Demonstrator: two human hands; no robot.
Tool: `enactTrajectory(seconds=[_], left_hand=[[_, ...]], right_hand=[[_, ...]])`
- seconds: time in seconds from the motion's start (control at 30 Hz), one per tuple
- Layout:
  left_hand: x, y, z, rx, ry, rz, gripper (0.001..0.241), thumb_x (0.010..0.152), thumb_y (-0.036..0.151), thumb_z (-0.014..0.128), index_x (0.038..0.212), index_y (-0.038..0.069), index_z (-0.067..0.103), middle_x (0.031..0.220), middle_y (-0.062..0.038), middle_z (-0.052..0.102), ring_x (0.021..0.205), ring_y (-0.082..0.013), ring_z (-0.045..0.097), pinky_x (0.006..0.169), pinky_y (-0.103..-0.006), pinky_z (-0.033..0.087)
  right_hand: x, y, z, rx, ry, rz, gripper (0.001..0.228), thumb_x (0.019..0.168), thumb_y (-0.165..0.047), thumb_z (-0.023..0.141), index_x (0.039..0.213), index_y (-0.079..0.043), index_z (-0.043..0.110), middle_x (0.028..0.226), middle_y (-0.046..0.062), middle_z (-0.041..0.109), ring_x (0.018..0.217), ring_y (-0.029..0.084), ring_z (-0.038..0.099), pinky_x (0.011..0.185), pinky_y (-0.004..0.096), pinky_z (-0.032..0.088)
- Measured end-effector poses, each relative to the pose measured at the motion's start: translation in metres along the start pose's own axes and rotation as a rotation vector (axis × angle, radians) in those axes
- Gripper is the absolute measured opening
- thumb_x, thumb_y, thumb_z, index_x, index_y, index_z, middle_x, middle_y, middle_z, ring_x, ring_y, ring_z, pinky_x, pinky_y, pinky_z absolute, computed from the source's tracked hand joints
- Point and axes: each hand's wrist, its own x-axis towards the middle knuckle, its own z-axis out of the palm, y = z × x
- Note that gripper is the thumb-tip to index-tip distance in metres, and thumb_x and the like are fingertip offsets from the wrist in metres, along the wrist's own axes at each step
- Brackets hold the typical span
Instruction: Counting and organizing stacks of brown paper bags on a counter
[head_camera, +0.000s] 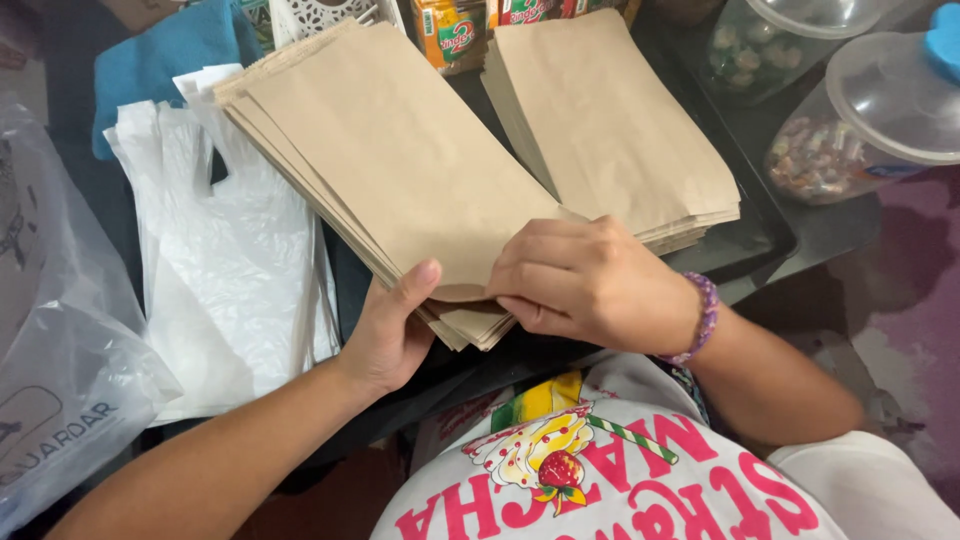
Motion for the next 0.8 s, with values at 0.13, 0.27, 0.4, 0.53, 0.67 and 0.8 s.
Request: enactTrajectory(seconds=[0.13,0.27,0.4,0.53,0.67,0.8], left_hand=[[-0.001,-0.002,-0.002,-0.027,-0.124,0.102,0.063,0.079,0.03,0.071,0.13,0.002,0.045,0.123,-0.014,0.058,0.112,-0.0265,0.057,0.096,-0.0388,0.047],[0.002,-0.013,-0.015,-0.003,-0.13,0.134,0.06,0.076,0.022,0.075,0.126,-0.001,0.05,0.121,-0.014,0.06,0.111,-0.0265,0.058,0.097,-0.039,0.047],[0.001,-0.009,-0.003,-0.029,0.043,0.095,0.05,0.074,0.008,0.068,0.12,-0.001,0.052,0.11,-0.017,0.064,0.097,-0.0278,0.062,0.085,-0.0388,0.051],[0.0,-0.009,-0.001,0.027,0.019,0.116,0.045,0.076,0.007,0.067,0.119,0.0,0.055,0.108,-0.013,0.065,0.096,-0.0232,0.062,0.083,-0.0347,0.05],[0.001,-0.008,0.0,-0.015,0.276,0.022,0.045,0.067,-0.002,0.062,0.112,-0.003,0.058,0.1,-0.017,0.067,0.09,-0.0298,0.064,0.082,-0.0398,0.052],[0.0,-0.008,-0.018,0.225,0.153,0.065,0.033,0.075,0.003,0.058,0.049,0.012,0.04,0.049,0.004,0.036,0.043,-0.0072,0.034,0.041,-0.0234,0.024]], right_hand=[[-0.006,-0.002,0.011,-0.073,0.174,0.071,0.011,0.093,-0.006,0.05,0.088,-0.002,0.059,0.08,0.005,0.059,0.069,0.025,0.053,0.065,0.033,0.046],[-0.018,-0.001,0.015,0.148,0.313,0.284,0.013,0.081,0.005,0.052,0.087,-0.004,0.059,0.084,0.006,0.065,0.07,0.02,0.06,0.067,0.029,0.05],[-0.014,-0.005,0.01,-0.025,0.135,0.133,0.029,0.091,-0.034,0.059,0.096,-0.006,0.055,0.079,0.004,0.055,0.069,0.023,0.051,0.059,0.032,0.042],[-0.015,-0.004,0.014,-0.153,0.02,0.121,0.049,0.09,-0.047,0.054,0.116,-0.007,0.056,0.083,0.004,0.053,0.069,0.021,0.053,0.062,0.033,0.043],[-0.03,-0.001,-0.001,0.089,0.308,0.388,0.012,0.093,-0.006,0.049,0.093,-0.003,0.061,0.081,0.007,0.062,0.065,0.018,0.06,0.062,0.028,0.048],[-0.044,0.003,-0.041,0.172,0.828,0.745,0.023,0.092,0.013,0.049,0.113,0.004,0.049,0.065,0.008,0.052,0.045,0.016,0.057,0.037,0.024,0.05]])
